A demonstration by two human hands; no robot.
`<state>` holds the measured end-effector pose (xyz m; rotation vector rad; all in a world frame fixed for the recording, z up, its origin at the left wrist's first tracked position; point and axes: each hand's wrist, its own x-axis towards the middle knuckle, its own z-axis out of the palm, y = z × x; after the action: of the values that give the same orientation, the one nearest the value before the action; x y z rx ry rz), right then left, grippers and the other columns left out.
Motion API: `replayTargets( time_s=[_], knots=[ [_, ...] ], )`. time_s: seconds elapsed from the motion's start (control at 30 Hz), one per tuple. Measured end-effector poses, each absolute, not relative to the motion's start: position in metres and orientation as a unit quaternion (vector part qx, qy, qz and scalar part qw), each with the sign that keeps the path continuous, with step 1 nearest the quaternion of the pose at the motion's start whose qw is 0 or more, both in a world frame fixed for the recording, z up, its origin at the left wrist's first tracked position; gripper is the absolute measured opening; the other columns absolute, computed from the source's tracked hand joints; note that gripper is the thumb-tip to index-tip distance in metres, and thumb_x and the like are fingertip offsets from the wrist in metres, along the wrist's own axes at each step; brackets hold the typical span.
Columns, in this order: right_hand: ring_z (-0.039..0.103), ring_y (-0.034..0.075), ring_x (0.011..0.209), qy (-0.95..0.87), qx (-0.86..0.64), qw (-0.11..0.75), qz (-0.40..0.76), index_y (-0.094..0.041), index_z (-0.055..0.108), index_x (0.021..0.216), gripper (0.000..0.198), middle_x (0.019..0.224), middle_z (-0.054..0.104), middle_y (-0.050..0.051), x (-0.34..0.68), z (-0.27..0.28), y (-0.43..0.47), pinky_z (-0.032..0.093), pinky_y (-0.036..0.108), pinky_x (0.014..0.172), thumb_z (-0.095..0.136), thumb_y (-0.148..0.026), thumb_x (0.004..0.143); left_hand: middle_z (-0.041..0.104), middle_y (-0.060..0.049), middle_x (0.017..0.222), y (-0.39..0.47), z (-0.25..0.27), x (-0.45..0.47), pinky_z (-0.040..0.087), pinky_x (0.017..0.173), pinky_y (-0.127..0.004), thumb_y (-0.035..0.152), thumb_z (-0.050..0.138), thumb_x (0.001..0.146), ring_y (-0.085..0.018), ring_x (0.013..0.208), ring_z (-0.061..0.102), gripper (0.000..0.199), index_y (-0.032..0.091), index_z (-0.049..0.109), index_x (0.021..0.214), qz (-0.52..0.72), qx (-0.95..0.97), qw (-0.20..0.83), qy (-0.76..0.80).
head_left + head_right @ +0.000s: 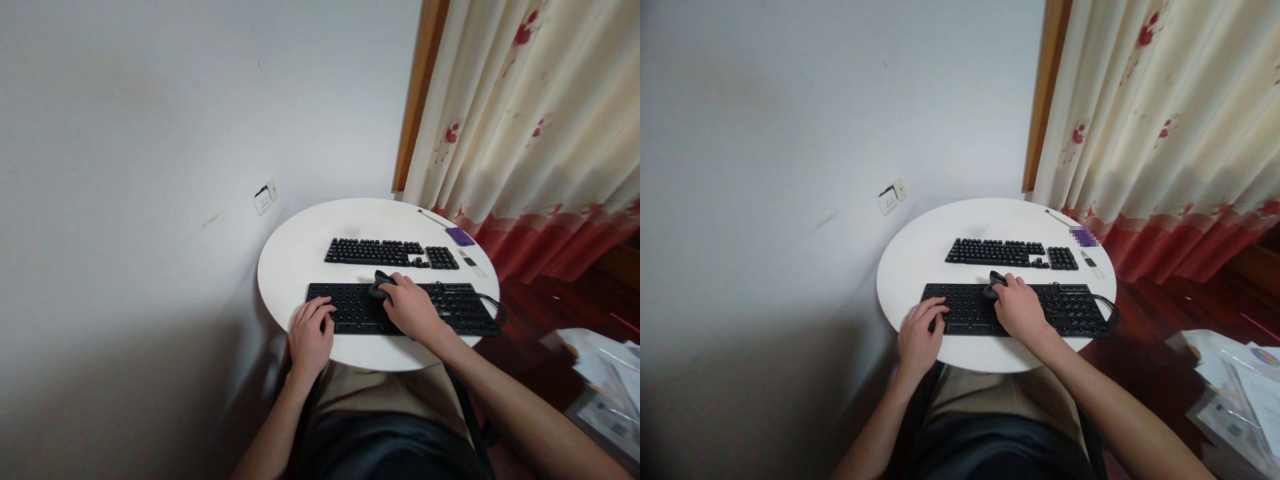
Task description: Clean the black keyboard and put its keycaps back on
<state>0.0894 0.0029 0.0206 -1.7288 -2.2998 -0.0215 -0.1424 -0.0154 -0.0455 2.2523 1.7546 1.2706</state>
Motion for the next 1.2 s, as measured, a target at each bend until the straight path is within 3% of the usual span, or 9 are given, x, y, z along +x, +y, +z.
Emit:
replayTargets(
  time_s=[0.23,0.43,0.63,0.8,0.9,1.07,1.2],
  knots=[
    [0.055,0.023,0.105,-0.893,-0.434,0.118,0.035,-0.024,0.069,0.118,0.036,0.118,0.059,0.008,0.085,0.024,-0.007,0.045,0.033,0.093,0.055,-0.016,0.086,0.069,0.0,0.121,-0.015,-0.046,-0.142,0.047,0.101,-0.043,0.011,0.051,0.09,-0.023,0.113,0.061,0.023,0.026,0.069,0.095,0.403,0.721,0.006,0.563],
    [0.056,0.026,0.102,-0.802,-0.582,0.131,-0.027,-0.019,0.07,0.115,0.034,0.113,0.059,0.013,0.084,0.022,-0.005,0.046,0.036,0.089,0.051,-0.012,0.087,0.07,0.0,0.119,-0.015,-0.046,-0.143,0.048,0.1,-0.042,0.012,0.052,0.09,-0.023,0.112,0.062,0.022,0.026,0.069,0.093,0.406,0.721,0.0,0.562],
    [0.055,0.021,0.104,-0.902,-0.417,0.108,0.044,-0.026,0.069,0.117,0.035,0.119,0.059,0.007,0.08,0.024,-0.017,0.045,0.032,0.091,0.056,-0.015,0.087,0.069,0.0,0.121,-0.013,-0.049,-0.144,0.047,0.102,-0.042,0.012,0.052,0.09,-0.023,0.115,0.061,0.022,0.026,0.069,0.096,0.403,0.724,-0.005,0.56],
    [0.054,0.026,0.105,-0.828,-0.546,0.121,-0.039,-0.021,0.07,0.116,0.034,0.119,0.059,0.012,0.074,0.025,-0.016,0.045,0.037,0.09,0.055,-0.012,0.087,0.069,0.0,0.12,-0.014,-0.048,-0.144,0.048,0.1,-0.042,0.012,0.051,0.09,-0.023,0.113,0.062,0.023,0.026,0.069,0.094,0.402,0.725,-0.001,0.559],
    [0.052,0.026,0.107,-0.856,-0.5,0.117,-0.062,-0.022,0.07,0.115,0.031,0.124,0.058,0.011,0.069,0.024,-0.019,0.044,0.036,0.089,0.056,-0.013,0.089,0.069,-0.001,0.12,-0.014,-0.048,-0.144,0.048,0.1,-0.043,0.012,0.051,0.09,-0.023,0.113,0.061,0.023,0.026,0.069,0.095,0.402,0.725,-0.001,0.559],
    [0.052,0.026,0.104,-0.893,-0.424,0.096,-0.114,-0.022,0.074,0.098,0.019,0.126,0.06,0.01,0.062,0.02,-0.024,0.043,0.038,0.082,0.058,-0.015,0.091,0.069,-0.001,0.121,-0.014,-0.048,-0.143,0.048,0.101,-0.043,0.012,0.051,0.09,-0.023,0.114,0.061,0.023,0.025,0.068,0.095,0.4,0.727,-0.003,0.559],
    [0.051,0.026,0.104,-0.9,-0.4,0.098,-0.141,-0.022,0.074,0.1,0.017,0.131,0.058,0.009,0.06,0.021,-0.021,0.042,0.039,0.082,0.058,-0.017,0.093,0.07,-0.001,0.12,-0.014,-0.048,-0.143,0.048,0.1,-0.043,0.011,0.05,0.09,-0.023,0.112,0.062,0.024,0.025,0.069,0.095,0.403,0.724,-0.002,0.559]
  ],
)
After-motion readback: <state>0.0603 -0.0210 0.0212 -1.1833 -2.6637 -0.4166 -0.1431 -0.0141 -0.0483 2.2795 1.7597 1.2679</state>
